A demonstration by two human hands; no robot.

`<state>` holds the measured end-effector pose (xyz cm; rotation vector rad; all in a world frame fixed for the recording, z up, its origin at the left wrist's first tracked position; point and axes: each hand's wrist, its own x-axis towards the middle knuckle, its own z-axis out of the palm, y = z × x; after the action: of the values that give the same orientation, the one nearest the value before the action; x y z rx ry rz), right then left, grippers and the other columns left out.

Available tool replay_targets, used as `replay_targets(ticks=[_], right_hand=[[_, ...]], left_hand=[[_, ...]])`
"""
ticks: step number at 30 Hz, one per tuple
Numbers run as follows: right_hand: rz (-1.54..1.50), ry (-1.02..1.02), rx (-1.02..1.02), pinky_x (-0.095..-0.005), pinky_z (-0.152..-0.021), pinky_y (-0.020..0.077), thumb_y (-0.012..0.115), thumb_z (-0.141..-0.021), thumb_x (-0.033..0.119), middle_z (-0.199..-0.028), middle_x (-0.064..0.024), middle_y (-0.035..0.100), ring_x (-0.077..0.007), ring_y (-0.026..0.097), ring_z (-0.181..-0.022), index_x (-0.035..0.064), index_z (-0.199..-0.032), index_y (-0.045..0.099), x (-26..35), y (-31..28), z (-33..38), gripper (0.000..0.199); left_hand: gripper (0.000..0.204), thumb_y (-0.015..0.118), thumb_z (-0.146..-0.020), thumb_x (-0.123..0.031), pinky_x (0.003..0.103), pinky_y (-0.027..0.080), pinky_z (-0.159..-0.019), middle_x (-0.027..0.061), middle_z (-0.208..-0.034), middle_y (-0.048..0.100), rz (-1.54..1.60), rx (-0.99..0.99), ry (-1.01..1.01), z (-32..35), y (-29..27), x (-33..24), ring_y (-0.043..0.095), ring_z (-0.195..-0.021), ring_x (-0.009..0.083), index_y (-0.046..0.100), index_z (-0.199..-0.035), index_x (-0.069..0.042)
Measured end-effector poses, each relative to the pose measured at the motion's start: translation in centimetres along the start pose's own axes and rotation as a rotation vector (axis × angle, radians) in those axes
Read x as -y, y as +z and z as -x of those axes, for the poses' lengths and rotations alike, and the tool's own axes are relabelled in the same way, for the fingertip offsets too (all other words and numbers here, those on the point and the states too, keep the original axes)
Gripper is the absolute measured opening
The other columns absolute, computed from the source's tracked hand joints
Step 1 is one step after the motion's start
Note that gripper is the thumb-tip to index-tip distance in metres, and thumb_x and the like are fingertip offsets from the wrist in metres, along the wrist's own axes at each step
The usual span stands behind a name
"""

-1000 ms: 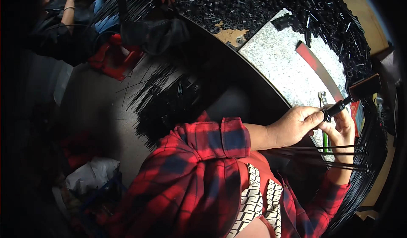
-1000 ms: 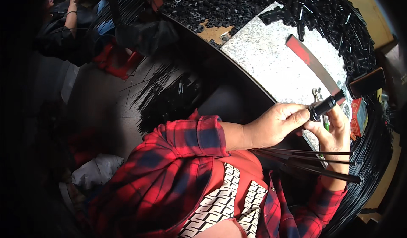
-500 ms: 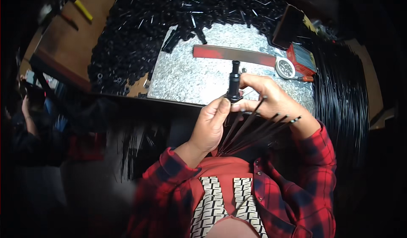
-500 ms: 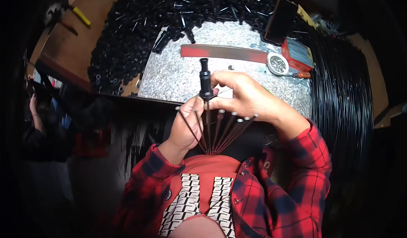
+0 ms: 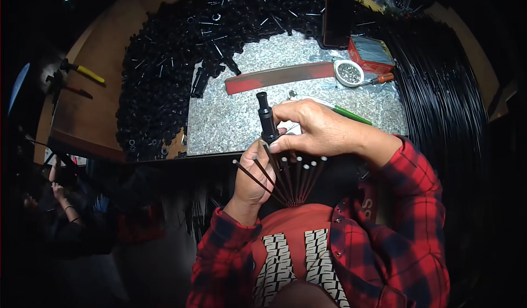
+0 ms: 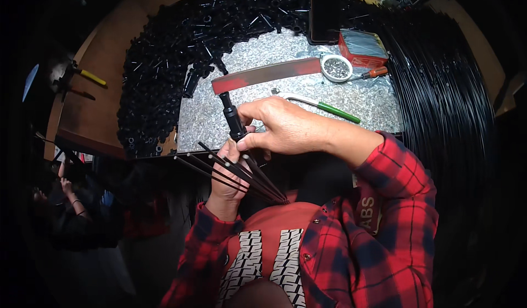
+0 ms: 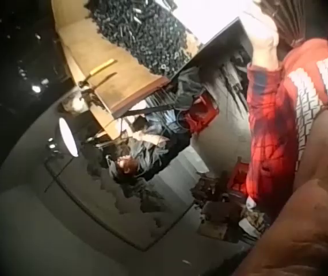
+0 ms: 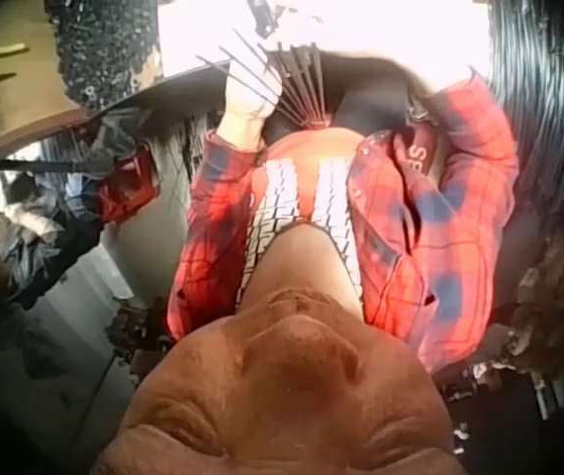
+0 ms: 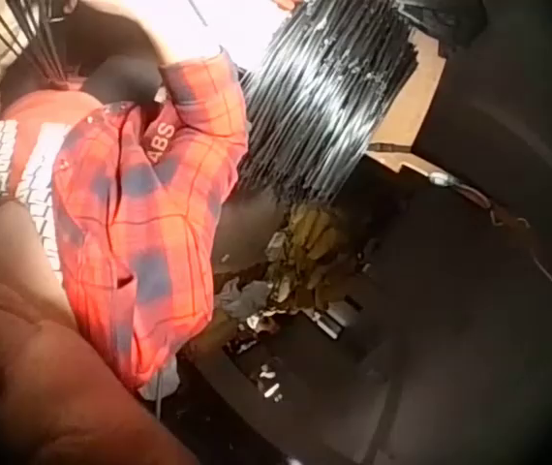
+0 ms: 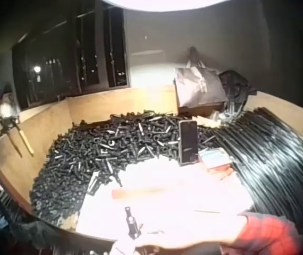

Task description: Assembling bundles of black plastic tubes into circular plastic connectors using pliers.

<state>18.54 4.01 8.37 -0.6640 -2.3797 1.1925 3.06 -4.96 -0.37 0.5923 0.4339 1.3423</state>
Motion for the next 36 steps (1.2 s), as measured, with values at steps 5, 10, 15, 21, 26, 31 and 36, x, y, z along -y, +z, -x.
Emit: replay_targets(ticks=[5, 10, 15, 21, 26, 31, 36], right_hand=[[-0.019, 0.067, -0.031, -0.0353, -0.067, 0.0465, 0.075, -0.075, 0.023, -0.078, -0.0074, 0.059, -0.0233, 0.059, -0.075, 0.0015, -0.085, 0.057, -0.3, 1.1, 0.0, 0.030], [-0.013, -0.073, -0.434, -0.0304, -0.066, 0.0483, 0.079, -0.072, 0.021, -0.082, -0.0077, 0.054, -0.0160, 0.055, -0.071, 0.0020, -0.095, 0.048, -2.6, 3.9, 1.2, 0.043], [-0.304, 0.254, -0.439, -0.0223, -0.054, 0.0434, 0.079, -0.075, 0.019, -0.068, -0.0003, 0.049, -0.0068, 0.049, -0.062, 0.0045, -0.093, 0.044, -3.9, 6.3, 1.8, 0.042], [-0.582, 0.256, -0.312, -0.0202, -0.048, 0.0393, 0.060, -0.091, 0.012, -0.064, 0.0008, 0.055, -0.0036, 0.051, -0.055, 0.0007, -0.076, 0.061, -3.0, 6.8, 1.9, 0.019], [-0.413, 0.079, -0.429, -0.0295, -0.049, 0.0400, 0.066, -0.085, 0.018, -0.055, -0.0113, 0.052, -0.0129, 0.050, -0.050, -0.0007, -0.071, 0.061, -2.4, 6.8, 1.8, 0.024], [-0.362, 0.061, -0.400, -0.0269, -0.048, 0.0395, 0.065, -0.086, 0.017, -0.057, -0.0073, 0.053, -0.0105, 0.051, -0.052, -0.0009, -0.071, 0.060, -2.5, 6.8, 1.7, 0.025], [-0.335, 0.038, -0.371, -0.0233, -0.047, 0.0383, 0.063, -0.090, 0.019, -0.058, -0.0020, 0.053, -0.0057, 0.050, -0.052, -0.0010, -0.071, 0.060, -2.8, 6.6, 1.6, 0.028]], left_hand=[[0.034, 0.042, -0.100, -0.020, 0.037, 0.051, -0.084, 0.0152, -0.109, 0.059, 0.060, 0.015, -0.014, -0.3, -0.7, -1.0, 0.062, -0.092, 0.0239, 0.048, -0.120, 0.006], [0.037, 0.041, -0.100, -0.024, 0.035, 0.051, -0.085, 0.0163, -0.110, 0.058, -0.001, 0.012, 0.005, -0.3, -0.5, -1.4, 0.062, -0.091, 0.0239, 0.047, -0.120, 0.006], [0.034, 0.042, -0.099, -0.018, 0.034, 0.043, -0.099, 0.0170, -0.124, 0.054, -0.039, -0.077, 0.080, 0.0, -0.6, -1.6, 0.054, -0.114, 0.0247, 0.046, -0.124, 0.005], [0.033, 0.047, -0.098, -0.018, 0.037, 0.038, -0.105, 0.0133, -0.136, 0.046, -0.088, -0.020, 0.105, -0.7, -0.8, -1.4, 0.047, -0.124, 0.0250, 0.052, -0.124, 0.001], [0.031, 0.052, -0.095, -0.014, 0.043, 0.034, -0.108, 0.0145, -0.135, 0.046, -0.032, 0.002, 0.103, -0.5, -0.5, -1.6, 0.042, -0.128, 0.0314, 0.054, -0.122, 0.001], [0.040, 0.057, -0.092, -0.021, 0.045, 0.033, -0.109, 0.0160, -0.135, 0.046, 0.014, 0.027, 0.092, -0.4, -1.1, -1.5, 0.040, -0.129, 0.0339, 0.051, -0.125, 0.001], [0.059, 0.063, -0.087, -0.029, 0.046, 0.029, -0.111, 0.0290, -0.142, 0.032, 0.058, 0.004, -0.017, -0.3, -2.1, -1.5, 0.035, -0.132, 0.0350, 0.040, -0.135, -0.003]])
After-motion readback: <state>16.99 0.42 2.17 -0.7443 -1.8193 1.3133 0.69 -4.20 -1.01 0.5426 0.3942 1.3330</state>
